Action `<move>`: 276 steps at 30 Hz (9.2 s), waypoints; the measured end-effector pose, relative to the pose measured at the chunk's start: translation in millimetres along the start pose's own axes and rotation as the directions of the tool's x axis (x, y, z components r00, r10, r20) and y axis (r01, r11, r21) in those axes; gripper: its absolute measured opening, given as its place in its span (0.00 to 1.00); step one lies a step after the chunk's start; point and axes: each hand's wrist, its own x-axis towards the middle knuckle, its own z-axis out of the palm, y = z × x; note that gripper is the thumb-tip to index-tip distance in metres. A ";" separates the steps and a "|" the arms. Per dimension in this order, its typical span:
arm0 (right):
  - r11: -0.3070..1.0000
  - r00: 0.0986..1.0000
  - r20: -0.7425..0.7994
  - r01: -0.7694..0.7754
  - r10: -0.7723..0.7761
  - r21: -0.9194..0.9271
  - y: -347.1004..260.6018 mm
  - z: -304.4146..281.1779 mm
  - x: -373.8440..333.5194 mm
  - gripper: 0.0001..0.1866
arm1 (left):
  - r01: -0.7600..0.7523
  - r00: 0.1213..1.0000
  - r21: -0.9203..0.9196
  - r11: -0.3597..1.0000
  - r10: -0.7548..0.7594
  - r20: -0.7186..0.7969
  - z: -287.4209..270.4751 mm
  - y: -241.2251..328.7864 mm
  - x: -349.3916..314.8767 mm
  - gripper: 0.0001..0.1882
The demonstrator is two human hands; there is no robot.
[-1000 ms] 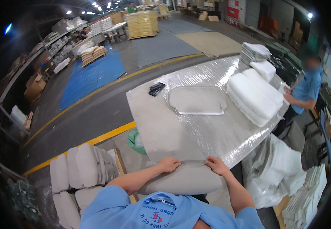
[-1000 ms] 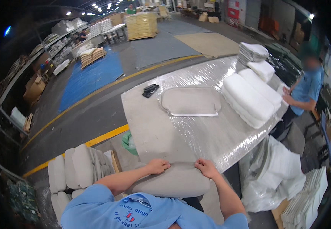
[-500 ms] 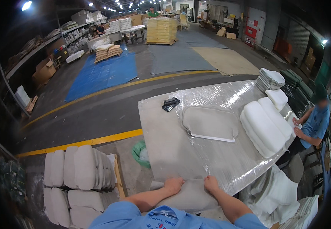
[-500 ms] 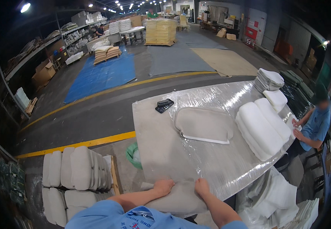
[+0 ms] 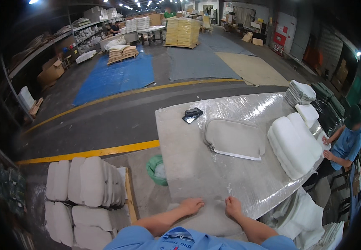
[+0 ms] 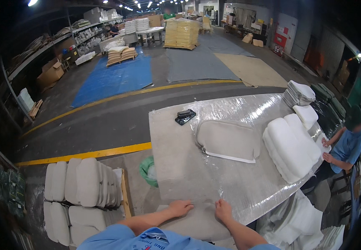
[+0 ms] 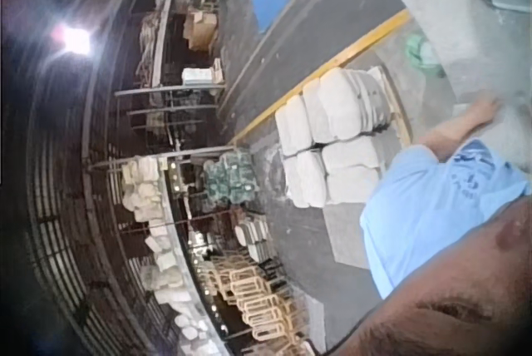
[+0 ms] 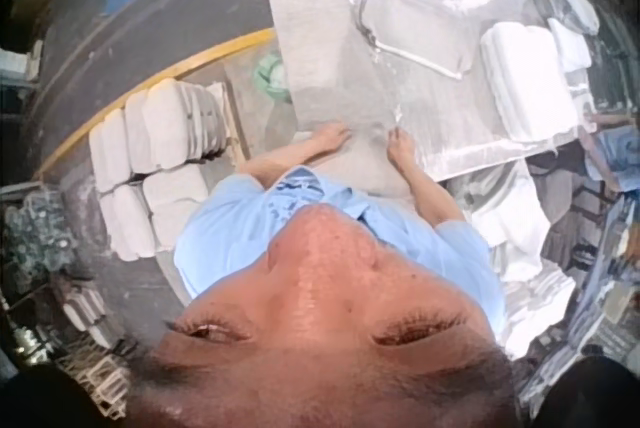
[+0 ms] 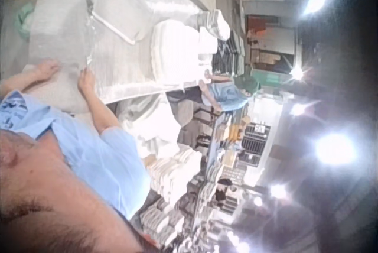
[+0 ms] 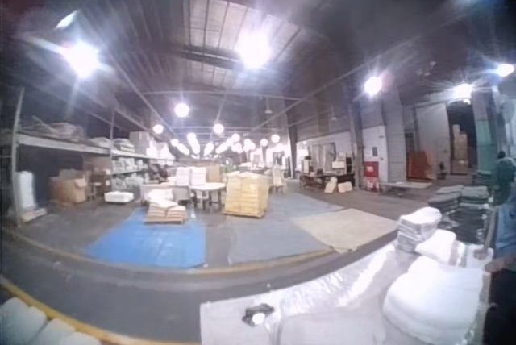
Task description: The person repeatedly picks up white foam pieces and gray fabric covers, inserts the foam into the covers, and places the finished items on a nearby pallet. The process is repeated multiple times in a warehouse setting.
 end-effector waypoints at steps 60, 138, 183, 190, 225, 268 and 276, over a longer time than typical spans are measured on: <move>0.296 0.972 -0.223 0.234 -0.069 0.926 -129.3 -56.9 -147.4 0.34 | -0.107 0.991 -0.891 0.440 -0.023 -0.130 -109.3 75.5 18.8 0.29; 0.886 0.686 0.566 -0.407 0.457 -0.223 76.0 -38.7 -59.0 0.36 | 0.685 0.718 -0.090 0.723 -0.648 0.256 -28.9 -78.1 -87.7 0.31; 0.091 0.908 0.188 -0.237 0.374 0.967 79.1 -86.0 -104.5 0.33 | -0.035 0.997 -0.941 0.337 -0.058 -0.058 -103.6 3.2 -127.1 0.55; 0.049 0.860 -0.239 0.244 0.451 0.969 43.7 -98.9 -22.7 0.38 | -0.136 0.990 -0.880 0.456 0.102 -0.100 -57.8 31.7 -160.7 0.62; 0.830 0.854 -0.382 -0.098 0.353 0.549 48.7 -135.6 -82.3 0.19 | -0.640 0.767 -0.063 0.766 0.633 -0.103 46.4 271.1 119.6 0.16; -0.053 0.998 0.008 -0.005 0.060 0.999 67.6 -67.2 30.6 0.31 | -0.500 0.866 -0.430 0.751 0.427 -0.262 40.4 190.2 137.3 0.05; -0.256 0.941 -0.107 0.195 0.322 0.947 63.9 -58.4 43.0 0.35 | -0.408 0.838 -0.771 0.490 0.536 -0.103 -3.3 225.7 136.8 0.04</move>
